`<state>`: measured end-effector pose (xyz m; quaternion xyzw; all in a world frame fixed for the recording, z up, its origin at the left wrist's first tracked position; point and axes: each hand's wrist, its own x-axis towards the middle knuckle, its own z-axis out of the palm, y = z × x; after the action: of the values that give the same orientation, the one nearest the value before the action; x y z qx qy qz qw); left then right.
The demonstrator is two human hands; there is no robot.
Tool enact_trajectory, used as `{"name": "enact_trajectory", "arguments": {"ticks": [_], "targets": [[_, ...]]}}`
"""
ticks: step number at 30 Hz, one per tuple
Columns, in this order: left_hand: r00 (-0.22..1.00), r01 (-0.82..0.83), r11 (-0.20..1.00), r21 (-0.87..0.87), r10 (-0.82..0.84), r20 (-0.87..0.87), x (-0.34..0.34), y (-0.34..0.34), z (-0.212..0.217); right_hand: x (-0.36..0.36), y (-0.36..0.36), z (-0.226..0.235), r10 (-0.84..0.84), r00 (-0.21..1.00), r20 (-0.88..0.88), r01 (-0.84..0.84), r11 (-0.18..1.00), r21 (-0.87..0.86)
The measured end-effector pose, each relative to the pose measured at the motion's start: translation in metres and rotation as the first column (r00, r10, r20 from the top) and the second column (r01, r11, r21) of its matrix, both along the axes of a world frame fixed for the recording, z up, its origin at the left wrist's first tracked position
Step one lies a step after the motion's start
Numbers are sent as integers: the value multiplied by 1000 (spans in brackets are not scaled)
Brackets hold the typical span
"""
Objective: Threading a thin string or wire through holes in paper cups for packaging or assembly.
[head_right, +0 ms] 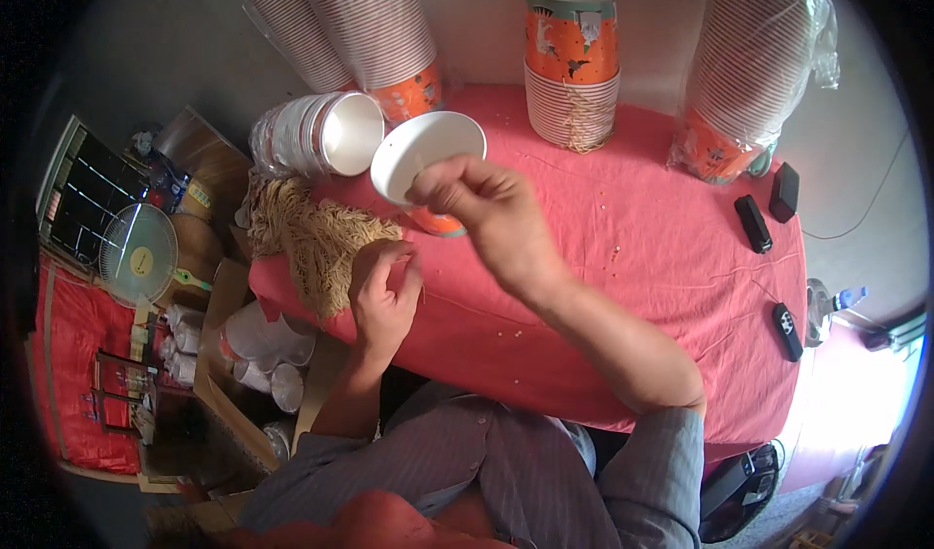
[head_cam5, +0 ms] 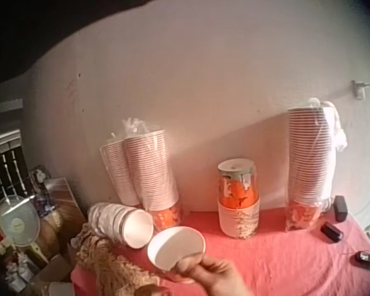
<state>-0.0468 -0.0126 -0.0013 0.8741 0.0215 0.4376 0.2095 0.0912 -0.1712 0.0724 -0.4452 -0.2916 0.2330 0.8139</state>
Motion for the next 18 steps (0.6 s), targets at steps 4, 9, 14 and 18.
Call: {"name": "enact_trajectory", "arguments": {"ticks": [4,9,14,18], "targets": [[1000,-9,996,-89,8,-13,-5,10,-10,24,-33,39,-85,994,70,68,975,209],[1000,-9,987,-161,6,-23,-13,15,-14,41,-73,65,-252,961,117,189,901,390],[998,-14,979,-202,1,-64,-11,17,-12,42,-94,77,-441,844,305,364,889,278],[999,30,996,-82,-31,-10,1,13,9,41,-77,61,-347,621,703,520,853,-38]]}}
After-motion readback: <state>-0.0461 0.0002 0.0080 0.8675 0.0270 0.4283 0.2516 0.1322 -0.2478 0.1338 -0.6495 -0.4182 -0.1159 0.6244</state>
